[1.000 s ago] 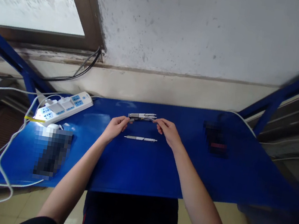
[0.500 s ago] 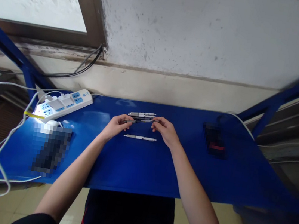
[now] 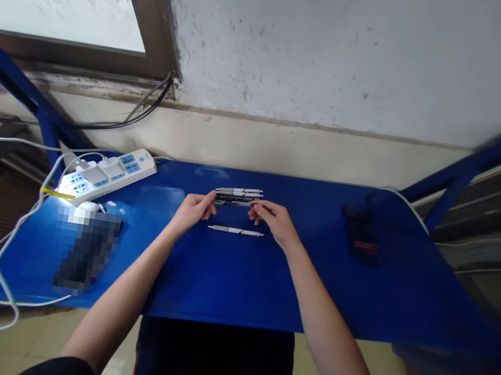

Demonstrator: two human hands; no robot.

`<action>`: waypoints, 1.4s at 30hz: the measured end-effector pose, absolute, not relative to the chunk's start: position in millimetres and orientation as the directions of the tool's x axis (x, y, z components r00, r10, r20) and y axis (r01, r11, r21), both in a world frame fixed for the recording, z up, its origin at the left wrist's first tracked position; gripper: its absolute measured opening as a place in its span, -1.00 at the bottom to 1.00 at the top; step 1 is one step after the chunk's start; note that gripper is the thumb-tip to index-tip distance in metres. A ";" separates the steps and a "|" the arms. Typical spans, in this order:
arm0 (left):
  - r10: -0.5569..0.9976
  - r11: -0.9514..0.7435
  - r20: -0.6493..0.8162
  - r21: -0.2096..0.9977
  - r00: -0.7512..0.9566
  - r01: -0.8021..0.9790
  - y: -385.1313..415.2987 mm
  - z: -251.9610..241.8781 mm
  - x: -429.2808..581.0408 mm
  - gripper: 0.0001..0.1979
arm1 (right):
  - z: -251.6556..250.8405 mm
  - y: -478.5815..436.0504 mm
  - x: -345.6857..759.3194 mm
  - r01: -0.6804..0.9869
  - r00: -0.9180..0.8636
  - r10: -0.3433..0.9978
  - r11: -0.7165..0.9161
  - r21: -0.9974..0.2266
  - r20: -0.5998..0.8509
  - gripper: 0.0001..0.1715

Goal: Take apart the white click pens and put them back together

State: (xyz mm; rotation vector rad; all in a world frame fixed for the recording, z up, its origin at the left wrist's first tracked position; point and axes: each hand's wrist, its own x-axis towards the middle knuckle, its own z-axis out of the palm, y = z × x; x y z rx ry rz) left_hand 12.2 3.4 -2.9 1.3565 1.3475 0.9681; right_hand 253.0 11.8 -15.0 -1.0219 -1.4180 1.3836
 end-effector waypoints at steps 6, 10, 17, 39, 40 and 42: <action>0.989 -0.001 -0.034 0.971 0.144 0.239 1.5 -2.7 11.7 -0.47 | -16.3 11.0 251.7 0.009 -0.276 0.961 0.036 -0.999 0.032 -0.60; 0.972 -0.067 0.031 0.987 0.234 0.145 -2.0 2.1 14.9 -0.66 | -17.2 11.8 252.0 -0.005 -0.232 0.972 -0.025 -1.000 -0.023 -0.56; 0.983 0.014 -0.029 0.996 0.179 0.085 2.1 -2.8 16.4 -0.56 | -14.4 12.2 253.5 -0.101 -0.206 0.977 -0.069 -0.992 -0.047 -0.57; 0.969 -0.038 -0.004 0.986 0.248 0.163 0.2 -2.5 15.6 -0.64 | -17.3 14.9 256.4 -0.070 -0.165 0.986 -0.016 -0.997 -0.005 -0.59; 0.969 -0.034 -0.008 0.986 0.247 0.164 0.3 -2.9 15.8 -0.63 | -18.1 15.0 256.5 -0.065 -0.168 0.986 -0.011 -0.998 0.000 -0.59; 0.971 -0.026 -0.013 0.987 0.239 0.162 0.5 -3.8 16.0 -0.64 | -19.7 15.2 256.6 -0.043 -0.167 0.986 0.002 -0.999 0.009 -0.58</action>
